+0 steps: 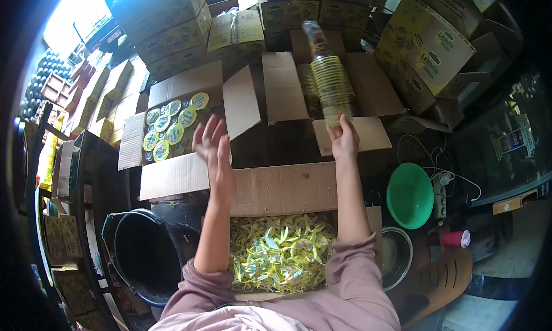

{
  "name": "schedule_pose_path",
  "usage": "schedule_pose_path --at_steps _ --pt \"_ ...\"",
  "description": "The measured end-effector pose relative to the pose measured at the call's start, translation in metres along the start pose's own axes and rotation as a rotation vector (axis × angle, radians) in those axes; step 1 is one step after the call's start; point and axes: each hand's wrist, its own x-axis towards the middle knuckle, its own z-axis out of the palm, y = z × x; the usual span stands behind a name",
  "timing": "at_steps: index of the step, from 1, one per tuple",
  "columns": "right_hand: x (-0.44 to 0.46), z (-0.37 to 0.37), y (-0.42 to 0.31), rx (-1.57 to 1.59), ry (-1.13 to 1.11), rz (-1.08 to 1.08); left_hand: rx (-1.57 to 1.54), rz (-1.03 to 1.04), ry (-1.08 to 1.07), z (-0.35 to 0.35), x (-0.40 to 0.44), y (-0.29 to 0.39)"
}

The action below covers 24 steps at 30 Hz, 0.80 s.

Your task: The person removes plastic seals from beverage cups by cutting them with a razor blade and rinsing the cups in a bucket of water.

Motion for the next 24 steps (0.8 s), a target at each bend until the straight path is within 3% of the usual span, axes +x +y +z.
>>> schedule_pose_path --at_steps 6,8,12,14,16,18,21,22,24 --pt "0.129 0.01 0.044 -0.004 0.339 0.186 0.141 0.162 -0.161 -0.048 -0.093 0.035" --pt "0.15 0.003 0.057 -0.027 0.383 0.224 0.244 0.183 -0.085 -0.078 -0.119 0.054" --pt "0.149 0.009 0.053 -0.07 0.401 0.199 0.757 0.309 0.044 -0.157 -0.171 0.087" --pt "0.125 0.026 0.044 -0.194 0.399 0.159 0.954 0.281 0.123 -0.195 -0.197 0.106" --pt "0.118 0.03 0.048 -0.505 0.429 -0.061 1.102 0.284 0.176 -0.228 -0.212 0.122" --pt "0.119 0.039 0.054 -0.922 0.547 -0.255 1.221 0.17 0.359 -0.256 -0.227 0.125" --pt "0.095 0.08 0.082 -1.071 0.344 -1.061 1.251 0.057 0.433 -0.282 -0.243 0.123" --pt "0.03 0.132 0.073 -0.849 0.079 -0.77 1.263 0.021 0.428 -0.288 -0.247 0.121" --pt "-0.008 0.178 0.091 -0.922 -0.194 -0.742 1.218 0.022 0.443 -0.292 -0.251 0.116"
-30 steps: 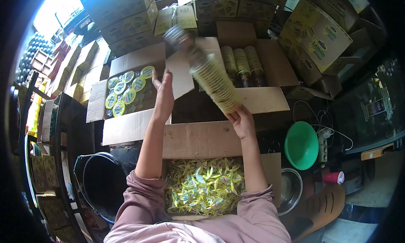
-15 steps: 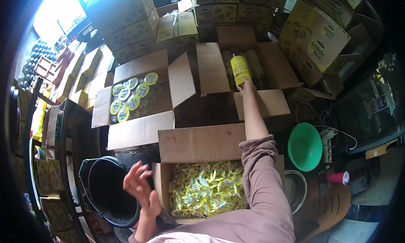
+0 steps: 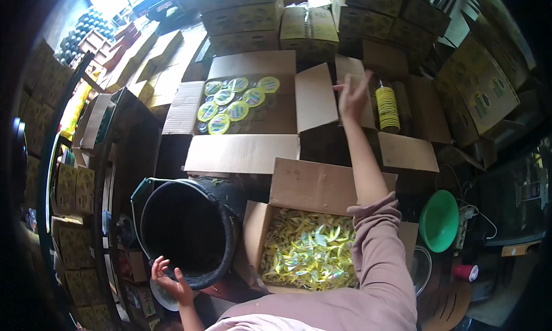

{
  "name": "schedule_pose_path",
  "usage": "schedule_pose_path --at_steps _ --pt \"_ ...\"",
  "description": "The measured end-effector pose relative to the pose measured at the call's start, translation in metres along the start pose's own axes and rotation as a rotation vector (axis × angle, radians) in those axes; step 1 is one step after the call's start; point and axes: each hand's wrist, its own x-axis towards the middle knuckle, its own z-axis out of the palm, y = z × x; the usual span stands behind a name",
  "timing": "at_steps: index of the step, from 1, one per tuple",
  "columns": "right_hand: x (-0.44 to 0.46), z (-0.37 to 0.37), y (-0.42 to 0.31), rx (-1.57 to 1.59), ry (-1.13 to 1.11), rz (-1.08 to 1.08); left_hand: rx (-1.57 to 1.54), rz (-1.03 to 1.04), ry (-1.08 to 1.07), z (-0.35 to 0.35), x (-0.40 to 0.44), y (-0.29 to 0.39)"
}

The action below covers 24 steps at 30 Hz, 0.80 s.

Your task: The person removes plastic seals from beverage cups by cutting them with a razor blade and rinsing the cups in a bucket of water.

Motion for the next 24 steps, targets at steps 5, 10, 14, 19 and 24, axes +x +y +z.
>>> schedule_pose_path --at_steps 5,10,14,19,24 --pt "-0.051 0.111 -0.007 -0.15 -0.576 -0.264 -0.102 -0.091 0.012 0.004 0.0 -0.003" --pt "-0.063 0.177 0.012 -0.673 -0.797 -0.453 -0.145 -0.143 -0.005 0.004 0.001 -0.003" --pt "-0.028 0.206 0.018 -1.031 -0.952 -0.5 -0.137 -0.195 -0.038 0.003 0.001 0.002" --pt "-0.009 0.234 0.048 -1.026 -1.034 -0.52 -0.251 -0.214 -0.032 0.002 0.01 0.007" --pt "-0.015 0.225 0.043 -1.028 -0.933 -0.42 -0.26 -0.255 -0.066 0.001 0.01 0.009"
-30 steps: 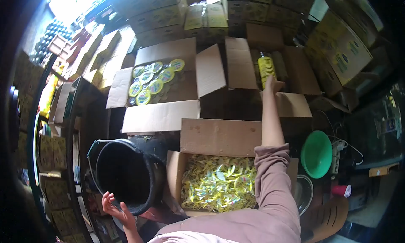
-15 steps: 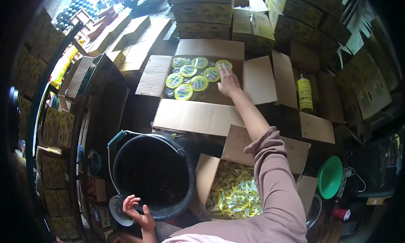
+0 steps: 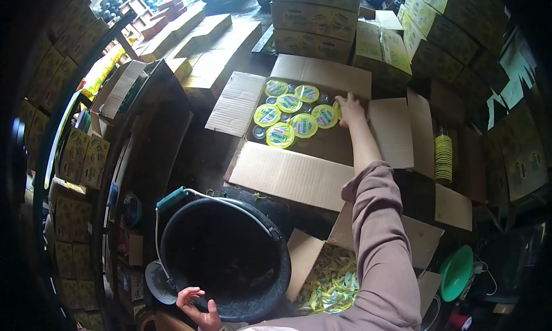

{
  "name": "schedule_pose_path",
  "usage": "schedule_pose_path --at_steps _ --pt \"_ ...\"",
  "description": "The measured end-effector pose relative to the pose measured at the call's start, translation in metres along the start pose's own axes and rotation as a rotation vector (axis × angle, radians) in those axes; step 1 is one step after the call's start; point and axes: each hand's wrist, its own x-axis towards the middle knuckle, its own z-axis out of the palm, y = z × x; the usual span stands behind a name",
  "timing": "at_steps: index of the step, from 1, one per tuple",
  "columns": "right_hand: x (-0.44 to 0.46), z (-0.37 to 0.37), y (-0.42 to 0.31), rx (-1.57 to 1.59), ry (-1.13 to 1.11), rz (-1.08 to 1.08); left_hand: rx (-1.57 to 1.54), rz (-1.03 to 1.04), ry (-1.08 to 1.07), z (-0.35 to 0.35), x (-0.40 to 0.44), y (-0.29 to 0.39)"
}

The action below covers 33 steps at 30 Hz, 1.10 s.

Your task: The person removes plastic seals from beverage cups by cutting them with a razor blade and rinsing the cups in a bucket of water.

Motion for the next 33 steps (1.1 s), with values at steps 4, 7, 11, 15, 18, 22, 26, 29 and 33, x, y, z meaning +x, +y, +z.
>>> schedule_pose_path --at_steps 4,7,11,15,18,22,26,29,33 --pt "-0.03 -0.006 0.007 0.178 0.179 0.251 0.027 0.027 -0.031 -0.001 -0.004 -0.005" --pt "-0.064 -0.046 0.011 0.212 0.237 0.209 0.06 0.142 -0.038 -0.002 -0.007 -0.021" --pt "-0.153 -0.117 0.004 0.249 0.293 0.024 0.021 0.217 -0.01 -0.001 -0.005 -0.019" --pt "-0.277 -0.186 -0.03 0.457 0.229 -0.169 0.053 0.274 0.028 -0.005 0.0 0.001" --pt "-0.366 -0.213 -0.061 0.582 0.253 -0.327 -0.136 0.373 -0.136 0.001 -0.006 0.034" --pt "-0.459 -0.225 -0.1 0.809 0.196 -0.508 -0.363 0.516 -0.396 0.021 -0.032 0.095" --pt "-0.513 -0.229 -0.121 0.926 0.236 -0.617 -0.632 0.347 -0.711 0.02 -0.056 0.123" --pt "-0.532 -0.235 -0.108 1.183 0.137 -0.555 -0.617 0.323 -0.611 -0.003 -0.073 0.132" --pt "-0.535 -0.198 -0.085 1.087 0.39 -0.301 -0.547 0.291 -0.216 -0.039 -0.074 0.1"
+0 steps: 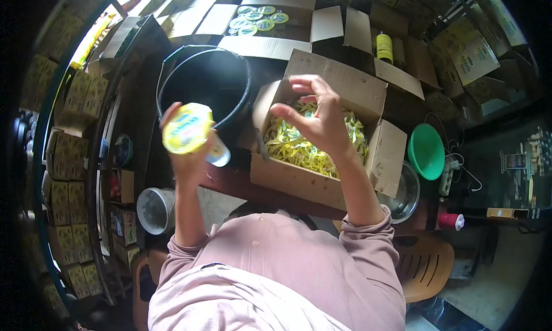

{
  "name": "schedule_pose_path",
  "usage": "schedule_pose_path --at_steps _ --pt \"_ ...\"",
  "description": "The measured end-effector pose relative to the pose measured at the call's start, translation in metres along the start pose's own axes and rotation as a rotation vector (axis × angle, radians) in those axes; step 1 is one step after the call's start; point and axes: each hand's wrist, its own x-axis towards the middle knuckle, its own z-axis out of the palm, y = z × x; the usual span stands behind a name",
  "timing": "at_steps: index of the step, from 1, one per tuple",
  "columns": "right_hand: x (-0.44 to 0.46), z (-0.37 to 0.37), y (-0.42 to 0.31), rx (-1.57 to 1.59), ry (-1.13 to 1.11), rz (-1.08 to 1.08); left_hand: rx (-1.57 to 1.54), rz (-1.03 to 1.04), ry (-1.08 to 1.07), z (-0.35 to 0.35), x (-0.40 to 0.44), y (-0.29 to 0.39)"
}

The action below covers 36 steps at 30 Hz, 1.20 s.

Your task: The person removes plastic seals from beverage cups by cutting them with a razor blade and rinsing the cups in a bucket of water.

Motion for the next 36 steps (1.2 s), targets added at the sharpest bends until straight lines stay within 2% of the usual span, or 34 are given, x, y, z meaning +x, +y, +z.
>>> schedule_pose_path --at_steps 2,3,5,7,10,11,16,19,21,22,23,25,29,31,33,35,36 --pt "-0.021 0.019 0.036 0.064 0.002 0.16 -0.065 -0.084 0.176 -0.019 -0.005 0.003" --pt "-0.034 0.029 0.044 -0.105 -0.065 0.261 -0.139 -0.129 0.245 -0.025 -0.006 0.009" --pt "-0.055 0.055 0.06 -0.294 -0.158 0.325 -0.166 -0.039 0.271 -0.039 -0.008 0.001" --pt "-0.078 0.086 0.095 -0.275 -0.172 0.349 -0.301 -0.111 0.328 -0.047 -0.003 0.002" --pt "-0.093 0.115 0.103 -0.286 -0.186 0.518 -0.359 -0.147 0.313 -0.058 0.012 -0.018" --pt "-0.097 0.126 0.115 -0.296 -0.162 0.472 -0.325 -0.135 0.276 -0.06 0.019 -0.024" --pt "-0.092 0.145 0.109 -0.337 -0.127 0.526 -0.069 -0.067 0.118 -0.058 0.053 -0.051" --pt "-0.097 0.156 0.12 -0.222 -0.054 0.582 -0.124 0.028 -0.029 -0.057 0.073 -0.082" --pt "-0.099 0.157 0.118 -0.036 0.028 0.67 -0.054 0.073 -0.134 -0.06 0.082 -0.098" --pt "-0.099 0.158 0.115 -0.019 0.121 0.62 -0.026 0.088 -0.161 -0.061 0.087 -0.104" --pt "-0.099 0.154 0.11 0.043 0.153 0.666 0.005 0.098 -0.177 -0.063 0.09 -0.113" --pt "-0.097 0.147 0.102 0.073 0.315 0.532 0.026 0.109 -0.212 -0.064 0.096 -0.123" --pt "-0.057 0.13 0.052 -0.019 0.423 0.391 -0.116 0.028 -0.248 -0.064 0.096 -0.147" --pt "-0.031 0.132 0.024 -0.143 0.379 0.222 -0.162 -0.001 -0.239 -0.066 0.089 -0.166" --pt "-0.007 0.143 -0.007 -0.169 0.323 0.158 -0.025 0.057 -0.21 -0.066 0.089 -0.156" --pt "0.012 0.16 -0.015 -0.255 0.259 0.032 -0.035 0.045 -0.199 -0.066 0.092 -0.163" --pt "0.021 0.169 -0.027 -0.227 0.231 0.091 -0.054 0.035 -0.203 -0.067 0.092 -0.162"
